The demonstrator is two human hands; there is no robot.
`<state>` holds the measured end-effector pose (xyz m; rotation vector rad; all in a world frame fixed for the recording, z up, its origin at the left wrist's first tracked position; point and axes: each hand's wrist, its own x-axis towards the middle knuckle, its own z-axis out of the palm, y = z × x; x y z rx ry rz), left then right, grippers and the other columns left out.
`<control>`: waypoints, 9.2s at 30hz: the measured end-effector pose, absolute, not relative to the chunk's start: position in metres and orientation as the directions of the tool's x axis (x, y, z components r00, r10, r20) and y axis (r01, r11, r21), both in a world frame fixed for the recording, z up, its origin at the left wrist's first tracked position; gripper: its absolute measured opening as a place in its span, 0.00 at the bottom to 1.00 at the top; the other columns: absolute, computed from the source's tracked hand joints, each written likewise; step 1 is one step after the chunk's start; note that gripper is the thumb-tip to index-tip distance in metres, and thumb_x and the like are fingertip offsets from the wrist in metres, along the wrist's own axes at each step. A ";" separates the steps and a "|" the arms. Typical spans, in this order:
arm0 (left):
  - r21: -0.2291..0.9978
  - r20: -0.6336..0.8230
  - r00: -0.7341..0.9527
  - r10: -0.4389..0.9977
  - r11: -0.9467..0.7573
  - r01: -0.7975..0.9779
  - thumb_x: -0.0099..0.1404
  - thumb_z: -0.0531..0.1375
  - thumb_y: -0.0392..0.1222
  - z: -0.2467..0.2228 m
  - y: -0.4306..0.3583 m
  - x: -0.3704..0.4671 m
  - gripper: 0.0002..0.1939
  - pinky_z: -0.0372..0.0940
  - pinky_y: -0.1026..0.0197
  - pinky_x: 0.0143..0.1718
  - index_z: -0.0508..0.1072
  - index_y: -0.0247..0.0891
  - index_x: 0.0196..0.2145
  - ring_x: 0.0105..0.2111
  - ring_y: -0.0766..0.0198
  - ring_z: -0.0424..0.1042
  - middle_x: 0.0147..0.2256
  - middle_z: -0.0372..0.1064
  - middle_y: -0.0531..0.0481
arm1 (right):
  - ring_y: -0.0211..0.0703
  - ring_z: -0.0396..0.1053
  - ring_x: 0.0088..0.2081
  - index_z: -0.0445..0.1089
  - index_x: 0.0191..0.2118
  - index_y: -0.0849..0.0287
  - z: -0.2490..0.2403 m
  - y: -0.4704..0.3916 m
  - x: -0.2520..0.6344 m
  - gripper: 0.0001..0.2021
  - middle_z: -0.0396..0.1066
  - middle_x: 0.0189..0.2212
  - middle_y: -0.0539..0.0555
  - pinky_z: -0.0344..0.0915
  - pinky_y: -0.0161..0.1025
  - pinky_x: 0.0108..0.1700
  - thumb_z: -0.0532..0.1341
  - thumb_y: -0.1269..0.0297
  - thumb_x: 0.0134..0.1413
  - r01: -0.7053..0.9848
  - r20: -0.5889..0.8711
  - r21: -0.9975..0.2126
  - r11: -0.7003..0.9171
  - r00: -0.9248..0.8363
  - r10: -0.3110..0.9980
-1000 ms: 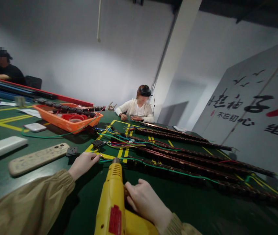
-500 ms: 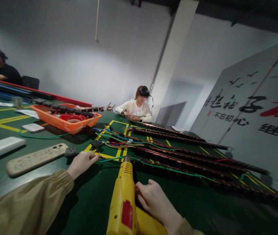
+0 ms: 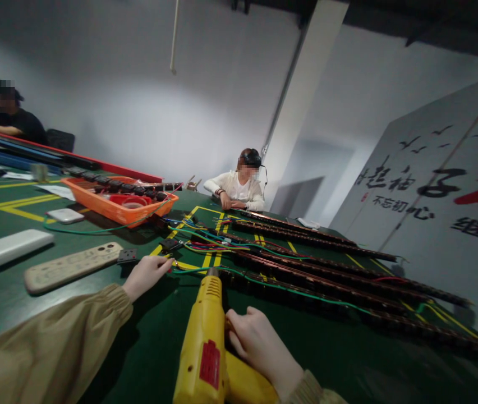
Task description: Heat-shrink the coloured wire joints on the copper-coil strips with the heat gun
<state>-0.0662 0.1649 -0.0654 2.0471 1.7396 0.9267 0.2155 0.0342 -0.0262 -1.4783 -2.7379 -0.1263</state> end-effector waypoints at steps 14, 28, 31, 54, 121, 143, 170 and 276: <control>0.697 0.311 0.029 0.950 -0.249 0.673 0.64 0.49 0.53 -0.066 0.168 -0.066 0.22 0.50 0.67 0.28 0.72 0.36 0.23 0.28 0.66 0.65 0.23 0.66 0.50 | 0.36 0.59 0.25 0.59 0.33 0.58 -0.025 0.044 0.171 0.03 0.67 0.26 0.48 0.50 0.36 0.35 0.50 0.69 0.56 0.778 0.057 0.100 0.620 -0.626 0.778; 0.637 0.310 0.050 0.949 -0.246 0.731 0.63 0.49 0.54 -0.067 0.165 -0.065 0.22 0.45 0.66 0.25 0.66 0.36 0.20 0.23 0.69 0.59 0.20 0.60 0.53 | 0.37 0.65 0.25 0.63 0.31 0.60 -0.026 0.055 0.143 0.04 0.72 0.26 0.52 0.50 0.37 0.38 0.56 0.67 0.47 0.777 -0.004 0.151 0.611 -0.618 0.786; 0.620 0.309 0.046 0.950 -0.238 0.748 0.62 0.50 0.55 -0.066 0.164 -0.064 0.22 0.44 0.66 0.25 0.64 0.36 0.19 0.23 0.69 0.58 0.20 0.58 0.53 | 0.38 0.66 0.26 0.64 0.30 0.60 -0.024 0.055 0.138 0.04 0.73 0.26 0.54 0.50 0.38 0.39 0.56 0.68 0.46 0.794 -0.014 0.171 0.584 -0.591 0.807; 0.619 0.249 0.008 0.968 -0.165 0.768 0.61 0.50 0.56 -0.060 0.161 -0.065 0.22 0.43 0.65 0.24 0.66 0.38 0.20 0.24 0.68 0.61 0.23 0.63 0.53 | 0.35 0.60 0.26 0.62 0.28 0.59 -0.026 0.053 0.178 0.02 0.69 0.25 0.48 0.48 0.36 0.37 0.54 0.72 0.46 0.874 0.040 0.027 0.485 -0.486 0.873; 0.594 0.303 0.061 0.951 -0.238 0.768 0.64 0.48 0.56 -0.063 0.162 -0.069 0.22 0.44 0.66 0.24 0.66 0.38 0.22 0.26 0.68 0.63 0.23 0.64 0.53 | 0.37 0.63 0.26 0.64 0.31 0.59 -0.026 0.049 0.178 0.03 0.71 0.26 0.50 0.49 0.37 0.40 0.54 0.70 0.48 0.890 0.034 0.088 0.447 -0.452 0.892; 0.562 0.248 0.072 0.966 -0.204 0.802 0.64 0.48 0.51 -0.060 0.159 -0.068 0.19 0.46 0.65 0.25 0.69 0.39 0.24 0.29 0.66 0.66 0.26 0.66 0.51 | 0.37 0.63 0.25 0.65 0.30 0.58 -0.032 0.042 0.211 0.06 0.71 0.24 0.49 0.50 0.37 0.39 0.53 0.74 0.48 0.912 0.071 0.067 0.405 -0.409 0.910; 0.603 0.253 0.085 0.964 -0.225 0.766 0.64 0.47 0.53 -0.065 0.165 -0.068 0.20 0.48 0.66 0.26 0.70 0.39 0.24 0.29 0.66 0.66 0.26 0.68 0.51 | 0.39 0.67 0.29 0.63 0.31 0.59 -0.029 0.053 0.125 0.04 0.72 0.27 0.51 0.50 0.36 0.40 0.56 0.66 0.47 0.803 0.000 0.110 0.586 -0.590 0.808; 0.529 0.233 0.062 0.971 -0.180 0.830 0.64 0.47 0.53 -0.060 0.160 -0.070 0.19 0.49 0.66 0.26 0.74 0.44 0.30 0.32 0.63 0.70 0.28 0.70 0.51 | 0.39 0.58 0.25 0.64 0.28 0.58 -0.027 0.041 0.227 0.05 0.70 0.24 0.49 0.50 0.37 0.37 0.54 0.75 0.49 0.919 0.167 0.148 0.366 -0.388 0.907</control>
